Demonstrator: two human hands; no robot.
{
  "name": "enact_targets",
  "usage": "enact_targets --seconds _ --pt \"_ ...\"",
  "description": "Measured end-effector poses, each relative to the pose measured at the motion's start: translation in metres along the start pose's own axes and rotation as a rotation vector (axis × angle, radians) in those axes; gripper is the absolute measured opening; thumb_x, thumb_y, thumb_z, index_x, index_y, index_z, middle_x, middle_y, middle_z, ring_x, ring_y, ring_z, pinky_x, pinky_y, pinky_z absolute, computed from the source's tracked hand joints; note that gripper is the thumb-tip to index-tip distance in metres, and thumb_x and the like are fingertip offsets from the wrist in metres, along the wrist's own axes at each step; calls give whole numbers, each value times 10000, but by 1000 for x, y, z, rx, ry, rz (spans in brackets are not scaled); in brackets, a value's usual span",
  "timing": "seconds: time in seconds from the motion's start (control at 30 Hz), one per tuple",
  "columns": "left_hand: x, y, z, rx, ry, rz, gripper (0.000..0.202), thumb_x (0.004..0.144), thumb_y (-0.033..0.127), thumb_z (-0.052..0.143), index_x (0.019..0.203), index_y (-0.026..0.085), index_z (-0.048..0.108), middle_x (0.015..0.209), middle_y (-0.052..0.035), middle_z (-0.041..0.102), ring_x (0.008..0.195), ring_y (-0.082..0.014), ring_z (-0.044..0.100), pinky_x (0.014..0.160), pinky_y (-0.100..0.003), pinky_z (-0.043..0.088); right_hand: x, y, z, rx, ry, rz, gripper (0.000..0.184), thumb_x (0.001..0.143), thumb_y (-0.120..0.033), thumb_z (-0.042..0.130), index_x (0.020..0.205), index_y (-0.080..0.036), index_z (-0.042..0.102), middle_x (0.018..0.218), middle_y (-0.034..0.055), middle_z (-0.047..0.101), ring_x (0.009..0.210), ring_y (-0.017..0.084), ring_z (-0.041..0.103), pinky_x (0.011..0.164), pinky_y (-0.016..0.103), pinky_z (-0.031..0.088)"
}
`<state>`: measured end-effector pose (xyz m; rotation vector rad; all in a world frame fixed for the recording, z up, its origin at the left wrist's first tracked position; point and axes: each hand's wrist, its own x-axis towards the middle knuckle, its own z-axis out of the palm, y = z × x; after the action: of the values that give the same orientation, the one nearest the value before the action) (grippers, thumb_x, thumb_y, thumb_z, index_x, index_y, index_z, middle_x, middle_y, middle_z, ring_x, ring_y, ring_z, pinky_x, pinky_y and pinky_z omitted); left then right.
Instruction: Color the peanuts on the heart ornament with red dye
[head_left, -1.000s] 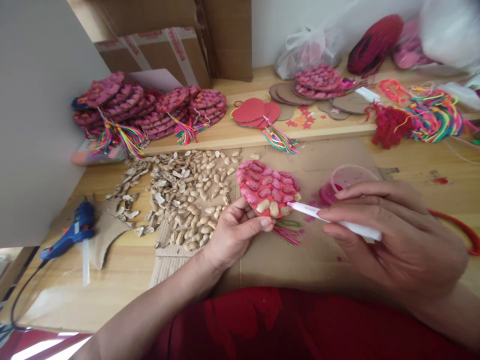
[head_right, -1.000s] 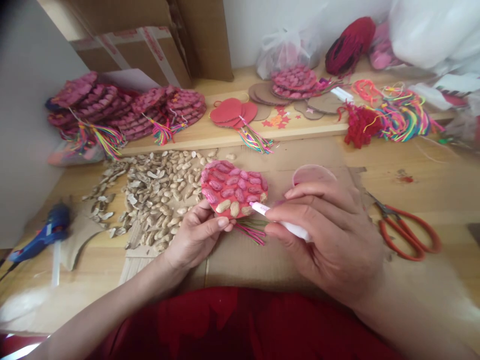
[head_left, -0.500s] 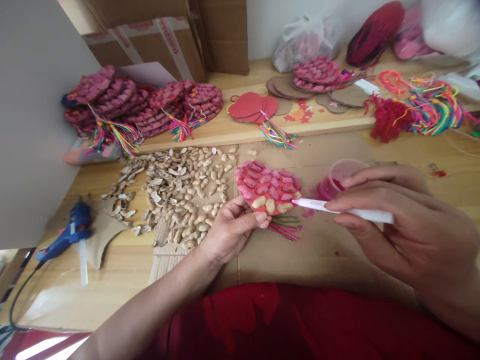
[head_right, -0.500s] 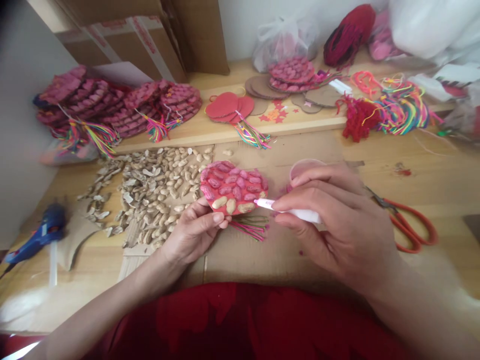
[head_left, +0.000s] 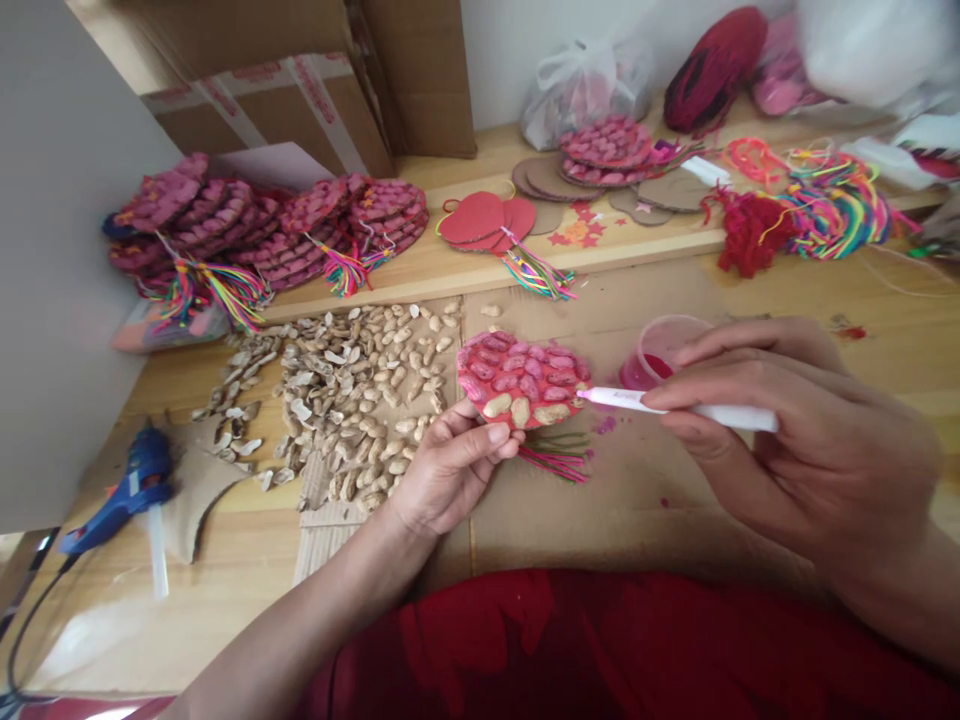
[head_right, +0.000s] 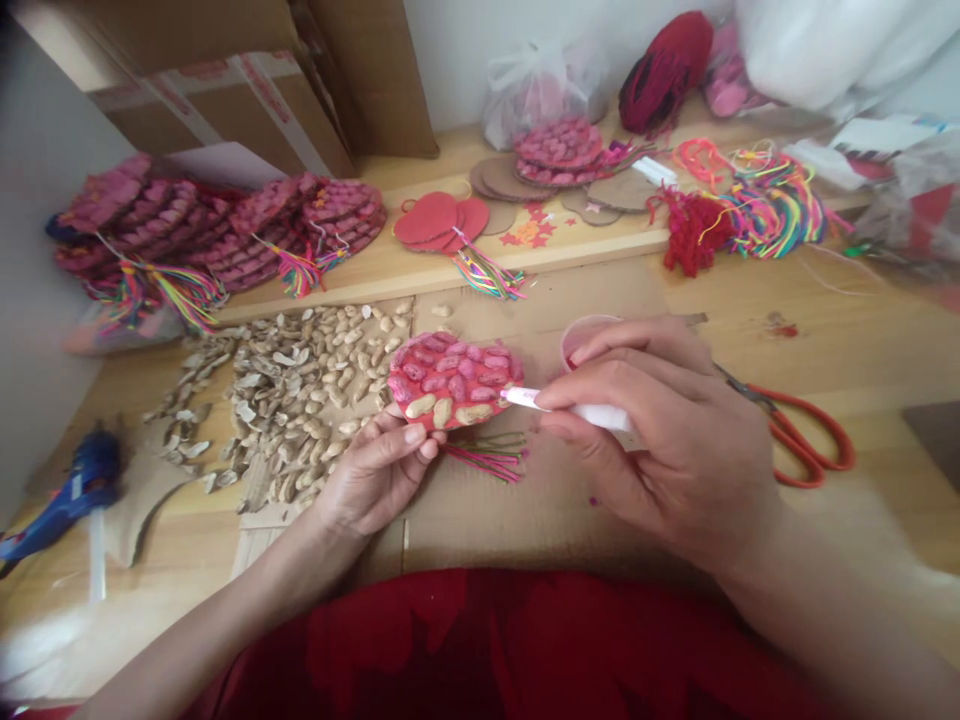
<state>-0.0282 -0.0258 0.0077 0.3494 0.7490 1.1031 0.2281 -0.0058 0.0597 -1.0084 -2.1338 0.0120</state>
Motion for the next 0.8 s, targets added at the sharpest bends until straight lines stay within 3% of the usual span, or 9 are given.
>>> enact_targets --seconds 0.3,0.63,0.8 --pt "-1 -1 -1 64 -41 18 276 669 117 917 910 140 786 820 -1 763 690 -74 711 660 -118 588 1 -4 2 27 -4 -30 132 898 -269 707 1021 -265 662 890 -1 723 1047 204 677 954 382 553" --pt "-2 1 0 63 24 3 274 619 129 946 816 145 756 791 11 742 674 -64 681 662 -125 577 0 -5 -1 28 99 103 104 919 -281 678 1018 -312 671 929 -20 728 997 182 684 869 350 556" --pt "-2 -2 2 138 38 34 314 604 151 951 840 162 743 783 10 728 665 -77 655 673 -157 566 -1 -4 1 43 72 60 139 891 -273 704 1024 -287 669 940 -4 736 1009 205 689 884 387 561"
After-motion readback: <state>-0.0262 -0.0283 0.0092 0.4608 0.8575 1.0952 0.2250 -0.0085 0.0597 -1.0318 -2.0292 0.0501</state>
